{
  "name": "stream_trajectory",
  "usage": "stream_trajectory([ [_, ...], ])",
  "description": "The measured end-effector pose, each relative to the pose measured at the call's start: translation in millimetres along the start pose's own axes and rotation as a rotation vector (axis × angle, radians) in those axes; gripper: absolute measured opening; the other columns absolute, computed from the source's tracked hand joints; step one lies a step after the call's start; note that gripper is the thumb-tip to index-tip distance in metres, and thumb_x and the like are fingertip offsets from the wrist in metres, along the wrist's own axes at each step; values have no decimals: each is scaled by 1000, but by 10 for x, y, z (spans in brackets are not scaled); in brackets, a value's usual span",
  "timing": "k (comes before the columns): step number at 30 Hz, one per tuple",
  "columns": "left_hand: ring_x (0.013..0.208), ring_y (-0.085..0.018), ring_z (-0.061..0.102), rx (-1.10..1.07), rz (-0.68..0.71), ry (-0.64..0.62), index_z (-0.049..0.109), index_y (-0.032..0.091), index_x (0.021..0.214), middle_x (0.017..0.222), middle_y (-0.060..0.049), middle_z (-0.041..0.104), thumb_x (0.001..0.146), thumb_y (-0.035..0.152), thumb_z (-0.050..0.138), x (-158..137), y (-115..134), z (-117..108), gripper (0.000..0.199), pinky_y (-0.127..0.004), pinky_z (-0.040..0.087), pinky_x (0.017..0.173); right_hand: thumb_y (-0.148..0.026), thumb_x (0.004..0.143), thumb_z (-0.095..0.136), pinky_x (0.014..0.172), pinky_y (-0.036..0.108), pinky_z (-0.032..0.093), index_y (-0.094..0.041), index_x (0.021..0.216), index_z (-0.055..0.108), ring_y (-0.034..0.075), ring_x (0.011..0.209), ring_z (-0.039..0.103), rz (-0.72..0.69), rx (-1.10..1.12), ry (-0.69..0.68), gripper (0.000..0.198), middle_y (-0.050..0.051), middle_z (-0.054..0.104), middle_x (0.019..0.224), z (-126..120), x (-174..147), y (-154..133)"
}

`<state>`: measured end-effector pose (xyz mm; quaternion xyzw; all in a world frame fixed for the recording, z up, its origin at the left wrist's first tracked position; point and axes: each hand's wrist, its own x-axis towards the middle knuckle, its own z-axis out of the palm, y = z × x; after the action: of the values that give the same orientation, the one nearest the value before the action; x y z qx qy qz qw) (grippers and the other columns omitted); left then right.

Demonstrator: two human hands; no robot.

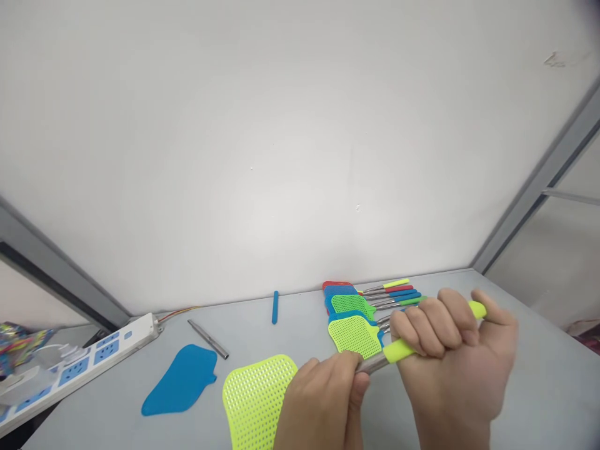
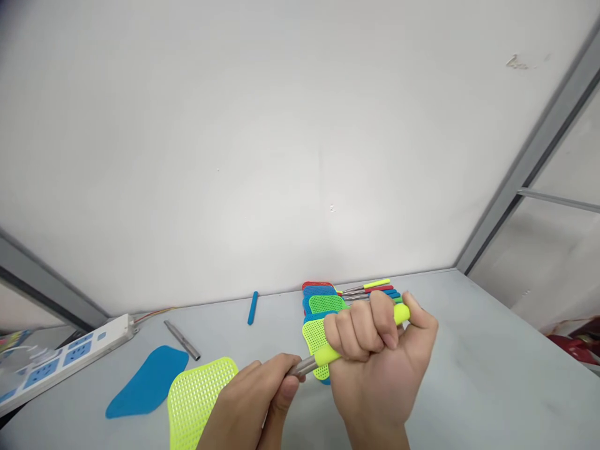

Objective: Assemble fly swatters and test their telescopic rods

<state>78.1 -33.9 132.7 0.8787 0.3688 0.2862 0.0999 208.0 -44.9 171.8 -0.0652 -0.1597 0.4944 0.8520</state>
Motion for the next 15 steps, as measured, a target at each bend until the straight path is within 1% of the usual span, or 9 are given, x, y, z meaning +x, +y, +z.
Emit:
stream_trajectory([
  [3,57,-16,49,-79,-30,-25,49,23,83,70,0,60,85,24,27,17,5,-7,22,-27,36,51,-34,75,36,32,22,18,-19,46,19,7,33,8,-8,-11,19,37,-8,9,37,-11,22,-4],
  [10,62,-17,48,-106,2,-46,48,22,84,73,-1,58,83,21,32,57,24,-53,16,-29,38,57,-30,71,40,32,22,19,-18,46,18,7,32,9,-13,12,116,35,-8,9,38,-37,86,-42],
  [13,63,-17,48,-110,-9,-47,49,21,82,74,-2,58,83,21,33,53,12,-34,16,-30,39,57,-28,70,41,31,22,19,-19,46,18,7,32,9,-18,18,158,34,-8,9,39,-51,107,-40],
  [15,64,-17,48,-98,-15,-30,50,20,84,75,-2,58,83,21,34,48,-8,-9,16,-31,40,57,-27,69,41,31,22,19,-19,47,17,7,32,9,-22,16,192,34,-7,8,39,-49,118,-12],
])
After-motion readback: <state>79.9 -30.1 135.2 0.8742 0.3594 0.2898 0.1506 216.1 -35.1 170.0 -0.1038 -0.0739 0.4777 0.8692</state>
